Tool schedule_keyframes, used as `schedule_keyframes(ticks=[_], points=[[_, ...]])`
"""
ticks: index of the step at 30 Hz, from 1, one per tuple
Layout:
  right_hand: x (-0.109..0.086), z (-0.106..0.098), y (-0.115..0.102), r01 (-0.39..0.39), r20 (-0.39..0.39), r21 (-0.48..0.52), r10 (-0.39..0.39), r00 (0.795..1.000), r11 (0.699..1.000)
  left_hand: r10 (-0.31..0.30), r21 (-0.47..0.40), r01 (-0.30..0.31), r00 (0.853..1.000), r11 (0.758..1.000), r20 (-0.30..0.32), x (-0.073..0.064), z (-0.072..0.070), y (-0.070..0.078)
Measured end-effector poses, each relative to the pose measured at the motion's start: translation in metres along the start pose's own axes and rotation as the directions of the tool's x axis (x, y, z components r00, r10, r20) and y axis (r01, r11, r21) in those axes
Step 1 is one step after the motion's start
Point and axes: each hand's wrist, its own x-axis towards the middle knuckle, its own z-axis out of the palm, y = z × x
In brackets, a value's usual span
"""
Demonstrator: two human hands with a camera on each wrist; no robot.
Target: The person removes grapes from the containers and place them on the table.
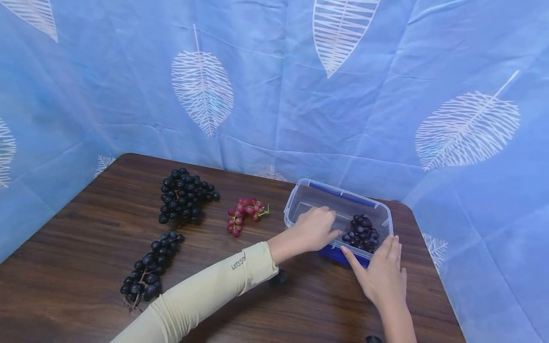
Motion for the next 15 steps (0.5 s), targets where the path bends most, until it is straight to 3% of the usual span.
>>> schedule_keyframes(ticks=[9,15], points=[[0.003,-0.003,-0.002,0.008,0.006,-0.002,-0.008,1.000,1.000,-0.030,-0.033,0.032,0.996,0.999,0.080,0.031,0.013,0.005],[0.006,-0.004,-0.001,0.015,0.016,-0.016,-0.014,1.000,1.000,-0.082,-0.059,0.093,0.983,0.994,0.162,0.047,0.020,0.016]])
